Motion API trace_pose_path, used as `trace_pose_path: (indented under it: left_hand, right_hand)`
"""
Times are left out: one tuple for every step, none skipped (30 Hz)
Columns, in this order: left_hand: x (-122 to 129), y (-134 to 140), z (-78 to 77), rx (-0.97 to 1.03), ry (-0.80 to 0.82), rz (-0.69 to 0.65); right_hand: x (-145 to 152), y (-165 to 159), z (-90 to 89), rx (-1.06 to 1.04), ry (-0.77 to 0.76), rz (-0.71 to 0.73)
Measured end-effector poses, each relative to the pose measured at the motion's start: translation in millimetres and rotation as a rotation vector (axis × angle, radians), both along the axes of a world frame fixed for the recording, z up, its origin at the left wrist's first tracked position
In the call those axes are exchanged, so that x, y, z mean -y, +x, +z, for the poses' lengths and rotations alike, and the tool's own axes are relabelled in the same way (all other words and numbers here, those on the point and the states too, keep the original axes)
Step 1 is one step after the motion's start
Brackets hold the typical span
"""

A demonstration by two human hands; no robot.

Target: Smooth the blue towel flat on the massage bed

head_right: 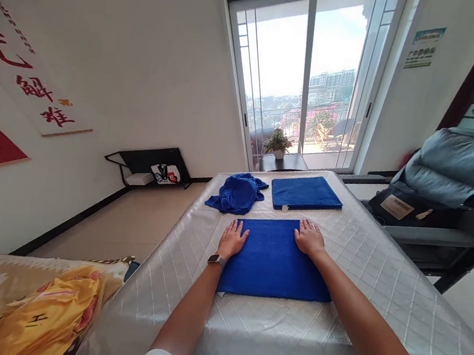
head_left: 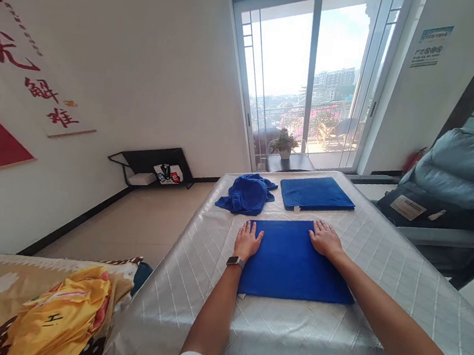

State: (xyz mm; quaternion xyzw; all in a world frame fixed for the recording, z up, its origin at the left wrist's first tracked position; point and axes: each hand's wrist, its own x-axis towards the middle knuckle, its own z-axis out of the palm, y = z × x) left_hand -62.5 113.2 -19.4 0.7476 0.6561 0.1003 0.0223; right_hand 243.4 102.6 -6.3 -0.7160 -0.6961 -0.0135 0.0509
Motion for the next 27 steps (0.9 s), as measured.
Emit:
trace_pose_path:
  left_hand:
    - [0.4,0.3,0.4,-0.003,0.001,0.004]
    - [0.7,0.6,0.9,-0.006,0.003,0.008]
    - [0.9,0.8,1.2,-0.007,0.004,0.012]
    - [1.1,1.0,1.6,-0.009,0.008,0.013]
    - [1.2,1.2,1.8,-0.009,0.011,0.013]
    - [1.3,1.5,2.0,-0.01,0.013,0.012]
    - [1.5,2.0,2.1,-0.012,0.016,0.011]
    - [1.8,2.5,2.1,-0.015,0.019,0.012]
    - [2.3,3.2,2.0,-0.019,0.024,0.013]
    - [2.8,3.9,1.9,-0.022,0.028,0.015]
    - [3.3,4.5,1.8,-0.026,0.032,0.016]
    - [3.7,4.8,1.7,-0.029,0.037,0.016]
    - [3.9,4.6,1.9,-0.03,0.039,0.015]
    - [3.8,3.8,2.6,-0.032,0.034,0.014]
    - [3.2,2.4,3.9,-0.034,0.017,0.013]
    - [2.0,0.5,6.0,-0.039,-0.014,0.009]
    - [0.3,-1.4,9.3,-0.048,-0.057,0.005]
    - [-1.7,-2.5,13.5,-0.059,-0.101,0.011]
    - [-3.7,-1.7,18.6,-0.072,-0.136,0.034]
    - [-5.2,1.9,24.1,-0.083,-0.142,0.065]
    - [-5.7,9.2,29.6,-0.089,-0.115,0.094]
    - [-4.6,20.9,34.5,-0.087,-0.067,0.105]
    - [-1.6,36.9,38.1,-0.075,-0.009,0.081]
    - [3.4,56.9,39.9,-0.057,0.052,0.018]
    - [10.3,79.6,39.7,-0.034,0.064,-0.098]
    - [18.6,103.7,37.5,-0.013,0.067,-0.228]
    - [27.6,127.5,33.8,0.003,0.076,-0.339]
  right_hand:
    - [3.1,-1.5,3.2,0.028,0.017,-0.001]
    - [6.8,-2.8,5.9,0.054,0.031,0.001]
    - [11.3,-3.9,7.8,0.071,0.038,0.005]
    - [16.3,-4.6,8.7,0.078,0.04,0.012]
    - [21.6,-5.1,8.4,0.073,0.035,0.023]
    - [27.0,-5.2,7.0,0.06,0.025,0.038]
    - [32.2,-5.0,4.9,0.044,0.012,0.053]
    - [36.8,-4.6,2.2,0.027,-0.005,0.062]
    - [40.6,-4.0,-0.5,0.013,-0.023,0.065]
    - [43.4,-3.3,-3.1,0.002,-0.039,0.062]
    - [45.2,-2.8,-5.3,-0.006,-0.052,0.054]
    - [46.1,-2.3,-6.9,-0.012,-0.06,0.045]
    - [46.3,-2.0,-8.0,-0.016,-0.063,0.04]
    - [46.0,-2.0,-8.5,-0.019,-0.064,0.039]
    - [45.6,-2.1,-8.6,-0.024,-0.065,0.038]
    - [45.2,-2.4,-8.4,-0.031,-0.067,0.039]
    - [45.0,-2.8,-7.9,-0.039,-0.069,0.041]
    - [44.9,-3.5,-7.2,-0.049,-0.069,0.042]
    - [45.0,-4.2,-6.4,-0.059,-0.067,0.04]
    - [45.2,-5.1,-5.7,-0.069,-0.062,0.036]
    - [45.4,-5.9,-5.0,-0.077,-0.056,0.033]
    - [45.6,-6.6,-4.6,-0.082,-0.051,0.03]
    - [45.9,-7.0,-4.4,-0.083,-0.047,0.03]
    - [46.4,-7.1,-4.6,-0.082,-0.044,0.031]
    - [47.1,-6.7,-5.2,-0.078,-0.04,0.032]
    - [48.0,-5.9,-6.1,-0.071,-0.035,0.037]
    - [49.1,-4.6,-7.4,-0.061,-0.03,0.046]
